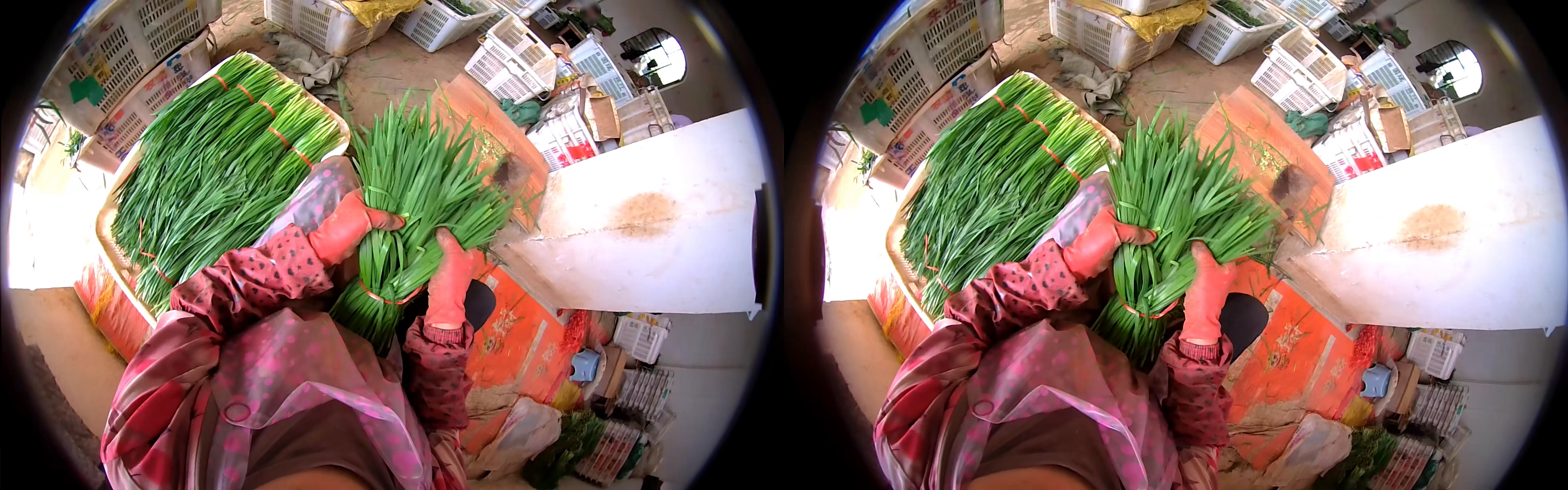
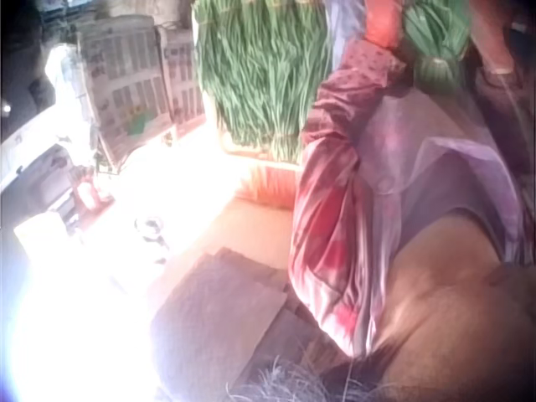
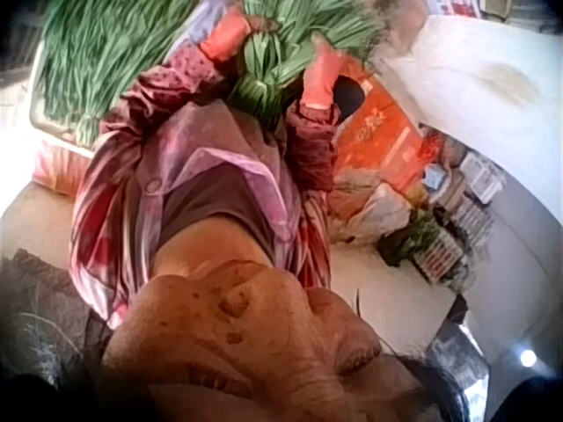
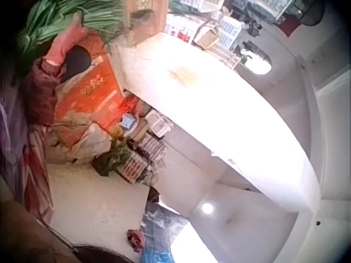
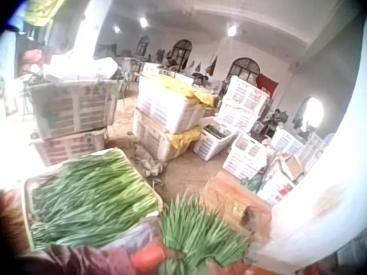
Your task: The person bundles chives by hand, secures them with elastic bands, and stacks the finished bundles into a plastic crate.
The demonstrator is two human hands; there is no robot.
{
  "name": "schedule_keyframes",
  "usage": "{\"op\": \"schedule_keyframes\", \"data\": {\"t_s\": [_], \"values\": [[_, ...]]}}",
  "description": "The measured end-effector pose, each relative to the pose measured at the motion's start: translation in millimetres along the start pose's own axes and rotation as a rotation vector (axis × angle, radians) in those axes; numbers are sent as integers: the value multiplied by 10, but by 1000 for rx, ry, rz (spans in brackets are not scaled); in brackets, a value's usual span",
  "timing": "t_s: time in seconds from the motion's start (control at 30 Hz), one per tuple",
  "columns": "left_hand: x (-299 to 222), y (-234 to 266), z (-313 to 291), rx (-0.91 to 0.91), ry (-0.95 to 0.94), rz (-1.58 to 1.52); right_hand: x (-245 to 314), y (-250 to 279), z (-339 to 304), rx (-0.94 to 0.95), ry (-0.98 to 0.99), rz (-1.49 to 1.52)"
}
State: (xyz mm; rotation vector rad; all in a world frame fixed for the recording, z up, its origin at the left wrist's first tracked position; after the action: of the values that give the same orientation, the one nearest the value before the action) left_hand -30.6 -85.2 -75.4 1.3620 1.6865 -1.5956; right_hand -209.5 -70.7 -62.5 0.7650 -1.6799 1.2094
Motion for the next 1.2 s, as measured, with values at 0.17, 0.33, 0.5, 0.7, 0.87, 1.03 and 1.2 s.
{"op": "schedule_keyframes", "data": {"t_s": [0.17,0.33,0.5,0.7,0.87,1.03,1.2], "values": [[86,26,-26,68,9,-36,0,151,-117,-64,22,103],[109,-27,-42,136,5,-56,-77,299,-143,-93,-14,227],[151,-64,-14,176,-5,-96,-25,257,-141,10,-2,260],[157,-102,-3,199,-21,19,361,-278,-246,167,122,-379],[171,-124,-1,154,-19,-35,467,-440,-144,13,144,-566],[188,-34,-27,159,-64,-91,173,85,49,-29,139,-166],[-23,-97,-76,155,-147,-91,170,122,-2,-70,64,-37]]}}
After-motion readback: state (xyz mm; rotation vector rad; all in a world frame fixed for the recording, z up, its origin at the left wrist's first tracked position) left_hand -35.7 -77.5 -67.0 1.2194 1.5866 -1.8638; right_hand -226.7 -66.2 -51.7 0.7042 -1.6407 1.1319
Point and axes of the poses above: each hand's wrist, its own z-axis towards the middle knuckle, its own y-axis out of the back of the hand, x = y × z, the point moved 9 cm from there along z, towards the middle knuckle, and after that the axes turned 11 degrees about z, right-handed, at the moved point
